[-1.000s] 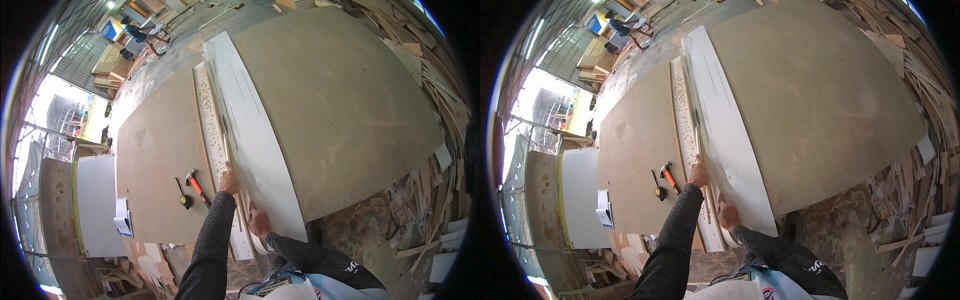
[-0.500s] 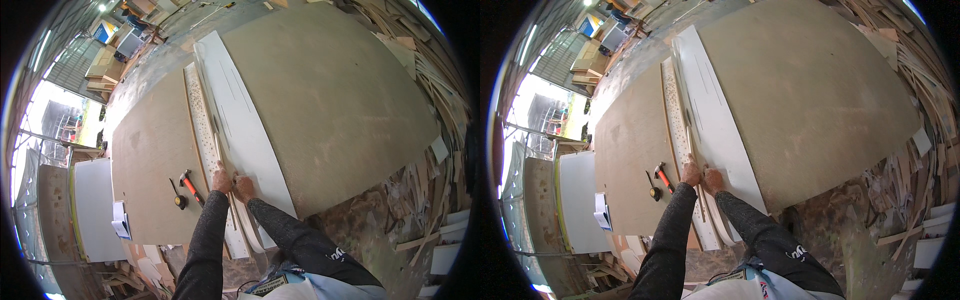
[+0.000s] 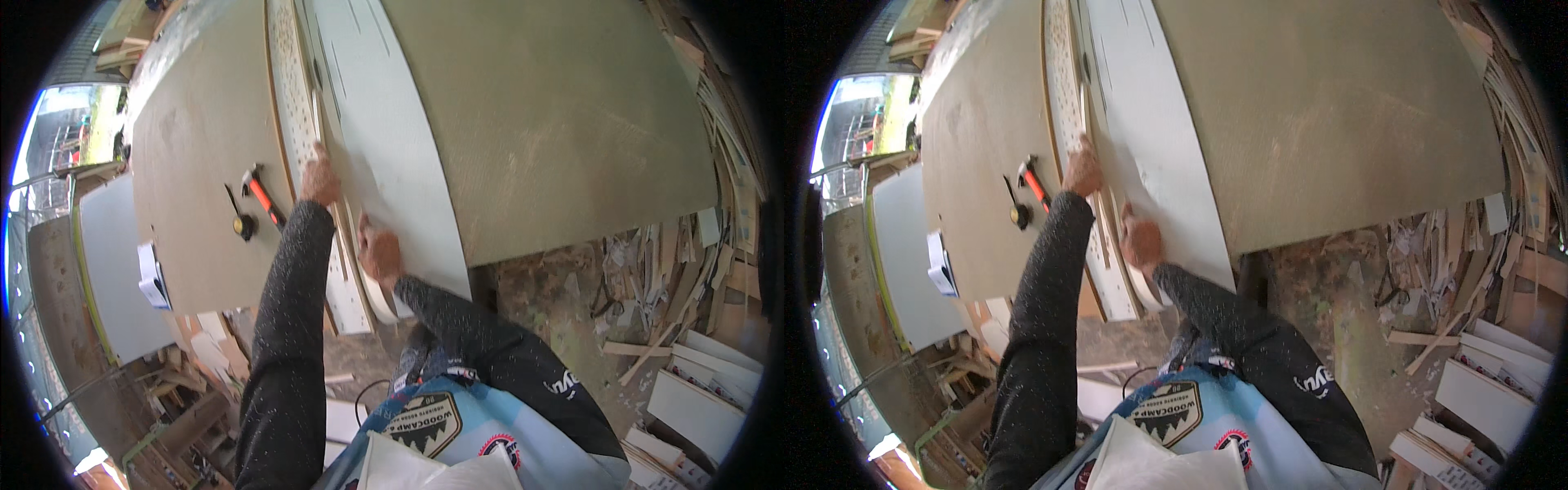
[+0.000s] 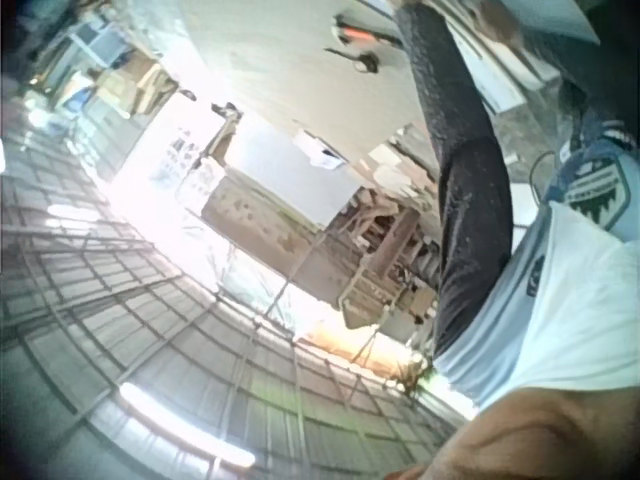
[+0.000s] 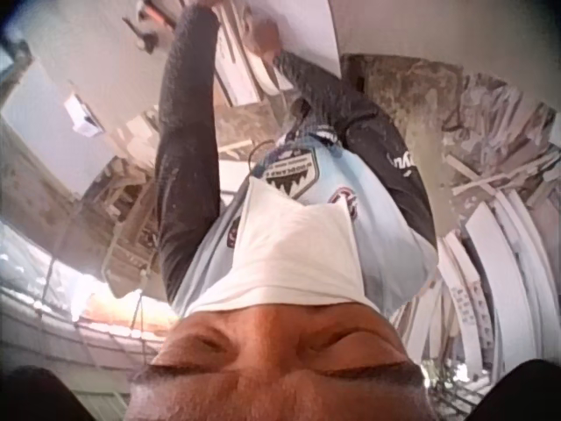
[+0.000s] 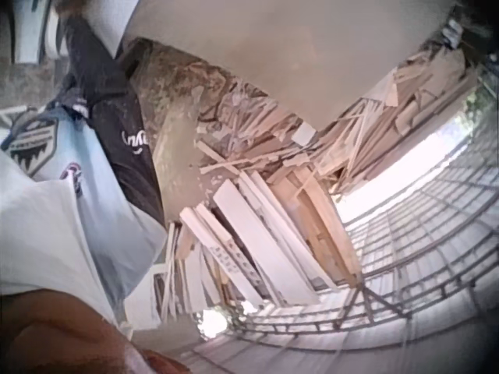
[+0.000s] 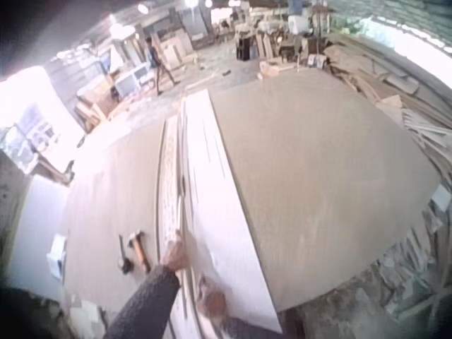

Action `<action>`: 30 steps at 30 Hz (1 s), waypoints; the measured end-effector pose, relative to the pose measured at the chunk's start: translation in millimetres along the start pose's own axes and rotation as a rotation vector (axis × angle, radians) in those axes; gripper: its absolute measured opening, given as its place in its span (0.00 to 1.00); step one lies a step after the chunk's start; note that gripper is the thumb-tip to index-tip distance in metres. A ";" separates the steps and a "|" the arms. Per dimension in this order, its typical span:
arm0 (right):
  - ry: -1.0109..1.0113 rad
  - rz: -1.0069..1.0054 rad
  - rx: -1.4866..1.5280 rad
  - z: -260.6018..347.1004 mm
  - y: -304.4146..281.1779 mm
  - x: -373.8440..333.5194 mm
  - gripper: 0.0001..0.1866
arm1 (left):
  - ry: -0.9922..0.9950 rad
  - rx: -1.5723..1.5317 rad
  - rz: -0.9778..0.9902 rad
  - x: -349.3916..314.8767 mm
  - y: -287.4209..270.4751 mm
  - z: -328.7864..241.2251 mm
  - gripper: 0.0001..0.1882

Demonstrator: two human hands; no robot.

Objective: The person applies a strip of adhesive veneer tape to the edge of a long white board using their hands to press and smooth it down along the length of the material.

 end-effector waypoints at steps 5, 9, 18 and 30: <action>0.112 0.048 -0.001 6.8 -21.9 69.9 0.11 | -0.080 -0.066 0.044 6.1 -21.2 -24.2 0.43; 0.016 -0.012 0.032 11.2 -22.0 93.2 0.08 | -0.144 -0.087 0.023 -6.5 -39.3 -35.0 0.39; 0.085 0.120 0.004 19.0 -28.9 -29.1 0.25 | -0.165 -0.141 0.083 -3.1 -34.9 -30.0 0.40; 0.076 0.011 -0.092 13.0 -18.9 83.7 0.18 | -0.124 -0.073 0.041 -5.3 -42.2 -38.7 0.40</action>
Point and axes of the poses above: each hand's wrist, its own x-axis towards the middle knuckle, its own y-axis out of the palm, z = x × y, the point moved 6 cm from there along x, towards the middle knuckle
